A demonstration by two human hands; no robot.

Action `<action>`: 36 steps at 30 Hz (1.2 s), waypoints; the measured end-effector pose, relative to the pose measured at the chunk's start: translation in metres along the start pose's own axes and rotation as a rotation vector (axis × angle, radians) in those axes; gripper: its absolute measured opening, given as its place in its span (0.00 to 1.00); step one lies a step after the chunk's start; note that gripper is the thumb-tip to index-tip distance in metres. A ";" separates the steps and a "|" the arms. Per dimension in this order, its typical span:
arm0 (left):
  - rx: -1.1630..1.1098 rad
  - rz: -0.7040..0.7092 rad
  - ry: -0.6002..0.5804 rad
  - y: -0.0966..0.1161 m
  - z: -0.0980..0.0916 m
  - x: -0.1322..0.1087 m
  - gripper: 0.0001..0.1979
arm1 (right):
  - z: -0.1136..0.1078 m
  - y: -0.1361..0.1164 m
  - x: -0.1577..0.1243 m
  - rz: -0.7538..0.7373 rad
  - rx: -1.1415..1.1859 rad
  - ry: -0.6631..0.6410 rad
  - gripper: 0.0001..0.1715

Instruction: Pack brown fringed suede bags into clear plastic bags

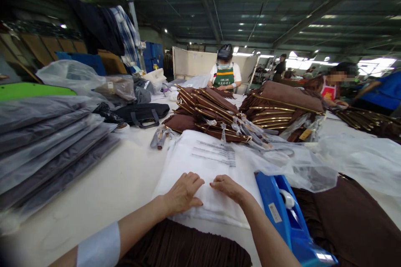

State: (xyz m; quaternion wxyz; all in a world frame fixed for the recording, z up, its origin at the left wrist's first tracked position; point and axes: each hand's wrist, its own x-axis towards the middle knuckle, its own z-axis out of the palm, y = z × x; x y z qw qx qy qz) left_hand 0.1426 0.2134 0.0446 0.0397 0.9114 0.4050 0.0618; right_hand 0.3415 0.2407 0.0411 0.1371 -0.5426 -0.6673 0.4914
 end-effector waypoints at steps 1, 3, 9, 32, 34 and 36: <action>0.013 -0.006 0.001 0.001 0.001 0.003 0.16 | 0.000 0.000 0.000 0.003 0.017 -0.004 0.16; 0.029 -0.005 -0.002 0.001 0.000 0.007 0.13 | -0.001 0.000 -0.001 0.005 0.052 -0.011 0.16; 0.115 0.099 -0.013 0.007 -0.003 0.013 0.23 | -0.004 0.003 -0.002 -0.004 0.131 0.001 0.17; 0.103 -0.327 -0.033 -0.038 -0.025 0.005 0.10 | 0.030 0.002 -0.043 -0.130 -0.467 0.531 0.17; 0.081 -0.342 -0.010 -0.044 -0.029 -0.001 0.11 | 0.025 0.012 -0.052 -0.089 -0.536 0.621 0.21; 0.054 -0.371 0.021 -0.053 -0.032 -0.011 0.14 | 0.016 0.021 -0.062 -0.052 -0.557 0.691 0.23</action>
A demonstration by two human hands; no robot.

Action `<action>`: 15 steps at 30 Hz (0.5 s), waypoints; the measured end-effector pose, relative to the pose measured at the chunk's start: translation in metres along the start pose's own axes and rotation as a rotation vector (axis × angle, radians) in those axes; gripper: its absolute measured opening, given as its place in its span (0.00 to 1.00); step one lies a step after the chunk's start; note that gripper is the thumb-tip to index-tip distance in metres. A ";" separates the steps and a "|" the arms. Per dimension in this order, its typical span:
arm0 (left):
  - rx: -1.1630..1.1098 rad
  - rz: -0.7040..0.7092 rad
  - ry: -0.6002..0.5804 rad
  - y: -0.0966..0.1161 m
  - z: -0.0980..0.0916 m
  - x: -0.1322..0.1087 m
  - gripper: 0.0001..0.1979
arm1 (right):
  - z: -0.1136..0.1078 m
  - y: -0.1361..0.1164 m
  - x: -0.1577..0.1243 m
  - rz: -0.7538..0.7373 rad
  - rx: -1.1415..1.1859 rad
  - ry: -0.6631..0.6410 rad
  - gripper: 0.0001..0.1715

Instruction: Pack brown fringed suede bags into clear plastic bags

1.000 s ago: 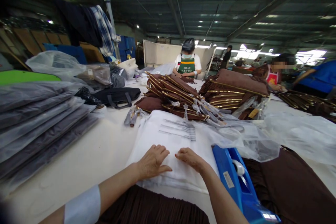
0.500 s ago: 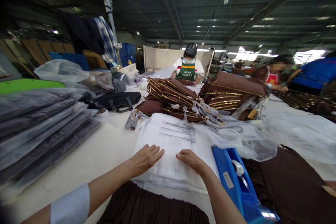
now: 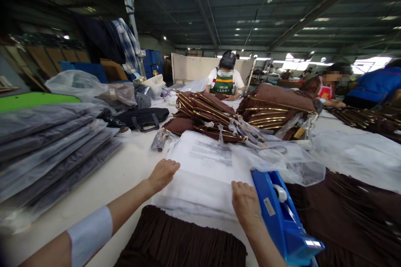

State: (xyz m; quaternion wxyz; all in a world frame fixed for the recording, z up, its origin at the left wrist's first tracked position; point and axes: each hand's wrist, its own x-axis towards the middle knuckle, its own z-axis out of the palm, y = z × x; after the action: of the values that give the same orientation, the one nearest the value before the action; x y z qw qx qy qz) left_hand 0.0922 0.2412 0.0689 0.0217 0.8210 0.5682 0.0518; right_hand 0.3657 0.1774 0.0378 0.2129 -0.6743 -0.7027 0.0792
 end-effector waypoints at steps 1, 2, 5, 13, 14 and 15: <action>-0.021 -0.031 0.015 -0.007 -0.001 -0.003 0.15 | -0.004 0.007 -0.003 0.020 0.000 0.023 0.22; -0.047 -0.072 0.032 -0.014 -0.002 -0.007 0.15 | -0.007 0.013 -0.007 0.040 0.012 0.044 0.21; -0.167 -0.229 0.086 -0.033 0.001 -0.018 0.11 | -0.012 0.024 -0.023 0.118 0.116 0.109 0.17; -0.896 -0.625 0.080 -0.040 0.017 -0.052 0.07 | 0.002 0.021 -0.050 0.673 0.895 0.078 0.18; -1.013 -0.652 0.080 -0.040 0.017 -0.055 0.06 | 0.002 0.018 -0.052 0.704 1.028 0.042 0.21; -1.124 -0.676 0.087 -0.039 0.017 -0.056 0.05 | 0.001 0.015 -0.053 0.722 1.159 0.016 0.23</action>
State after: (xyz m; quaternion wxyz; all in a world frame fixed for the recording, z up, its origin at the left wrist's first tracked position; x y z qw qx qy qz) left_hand 0.0380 0.2025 0.0449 0.4392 0.4580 0.6817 0.3642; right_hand 0.3795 0.1269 0.0207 0.5051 -0.6440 -0.2764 0.5037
